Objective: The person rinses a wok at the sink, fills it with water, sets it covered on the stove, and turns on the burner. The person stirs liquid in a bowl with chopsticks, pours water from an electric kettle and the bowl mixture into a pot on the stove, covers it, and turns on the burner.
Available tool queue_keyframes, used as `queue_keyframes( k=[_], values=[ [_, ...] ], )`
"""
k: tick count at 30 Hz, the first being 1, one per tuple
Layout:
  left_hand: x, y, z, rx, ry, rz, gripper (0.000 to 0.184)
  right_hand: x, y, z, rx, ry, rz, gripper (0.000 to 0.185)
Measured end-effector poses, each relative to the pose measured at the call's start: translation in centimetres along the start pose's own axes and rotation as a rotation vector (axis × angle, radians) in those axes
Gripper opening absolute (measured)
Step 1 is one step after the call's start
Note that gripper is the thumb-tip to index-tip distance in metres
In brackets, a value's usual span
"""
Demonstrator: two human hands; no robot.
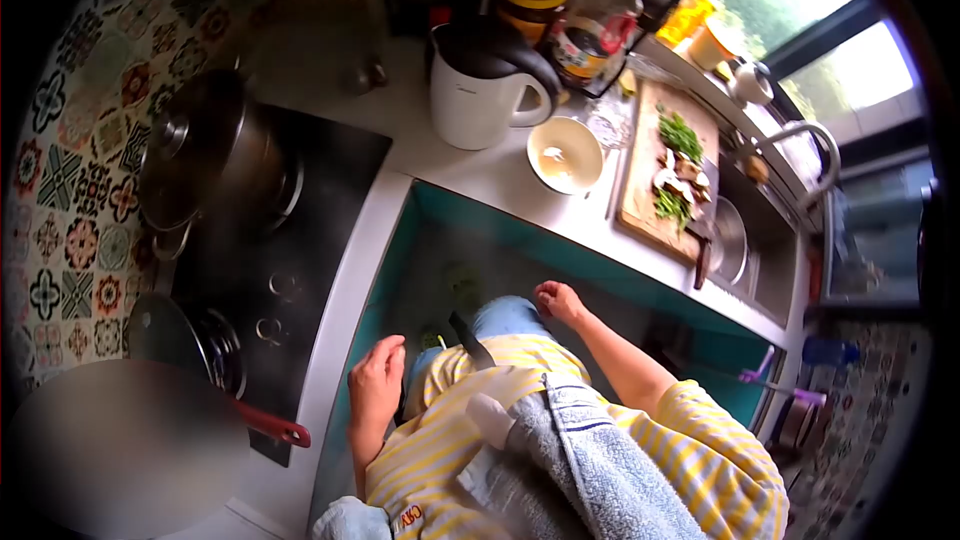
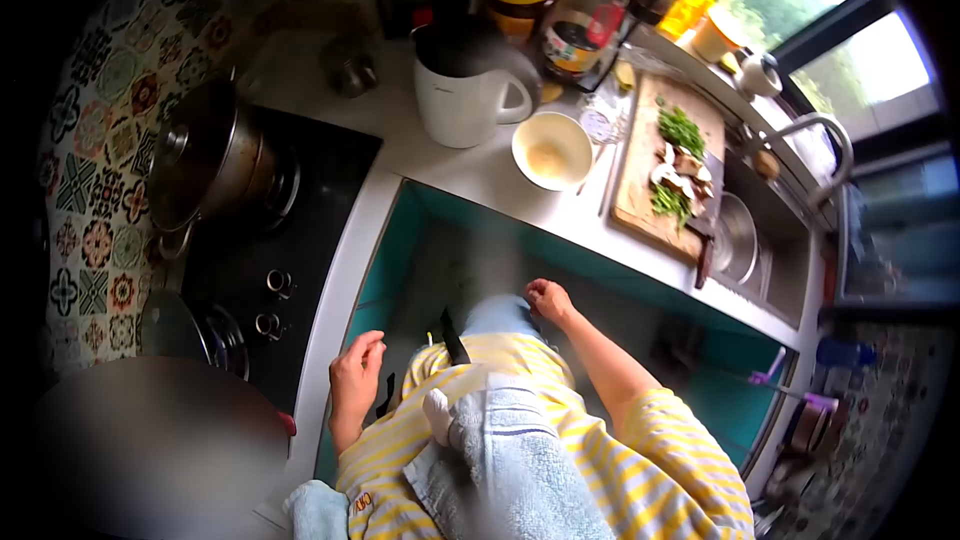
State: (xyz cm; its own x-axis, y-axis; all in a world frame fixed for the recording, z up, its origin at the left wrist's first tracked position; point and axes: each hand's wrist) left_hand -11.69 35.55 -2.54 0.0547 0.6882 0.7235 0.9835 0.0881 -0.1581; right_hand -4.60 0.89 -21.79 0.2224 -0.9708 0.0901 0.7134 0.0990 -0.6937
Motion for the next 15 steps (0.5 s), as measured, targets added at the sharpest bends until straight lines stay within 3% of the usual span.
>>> queue_keyframes(
  k=[6, 8, 11, 13, 15],
  values=[
    [-1.8, -1.1, 1.6, -0.095, 0.016, 0.129, 0.013, 1.4, -10.8, -7.0, 0.007, -0.263, -0.359, 0.012],
    [-2.8, -1.0, 1.9, -0.127, 0.041, 0.165, 0.019, 2.9, -13.9, -10.5, -0.069, -0.201, -0.496, 0.012],
    [-4.4, -0.8, 1.9, -0.190, 0.059, 0.210, 0.012, 5.3, -17.1, -14.7, -0.169, -0.054, -0.654, 0.012],
    [-4.7, -0.8, 0.7, -0.202, 0.053, 0.201, 0.013, 6.8, -17.4, -17.4, -0.132, -0.035, -0.849, 0.012],
    [-5.0, -0.5, -0.6, -0.191, 0.055, 0.197, 0.019, 7.4, -18.1, -14.3, -0.039, 0.127, -1.043, 0.013]
  ],
)
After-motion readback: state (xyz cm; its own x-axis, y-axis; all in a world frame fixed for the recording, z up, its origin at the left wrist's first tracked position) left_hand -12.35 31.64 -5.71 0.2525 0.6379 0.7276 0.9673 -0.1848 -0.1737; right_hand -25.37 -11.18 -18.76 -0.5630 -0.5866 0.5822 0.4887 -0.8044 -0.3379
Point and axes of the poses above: each hand's wrist, its own y-axis towards the middle knuckle, its own x-axis out of the back of the hand, z = x × y, and after that the axes turned 7 degrees about y, right-handed
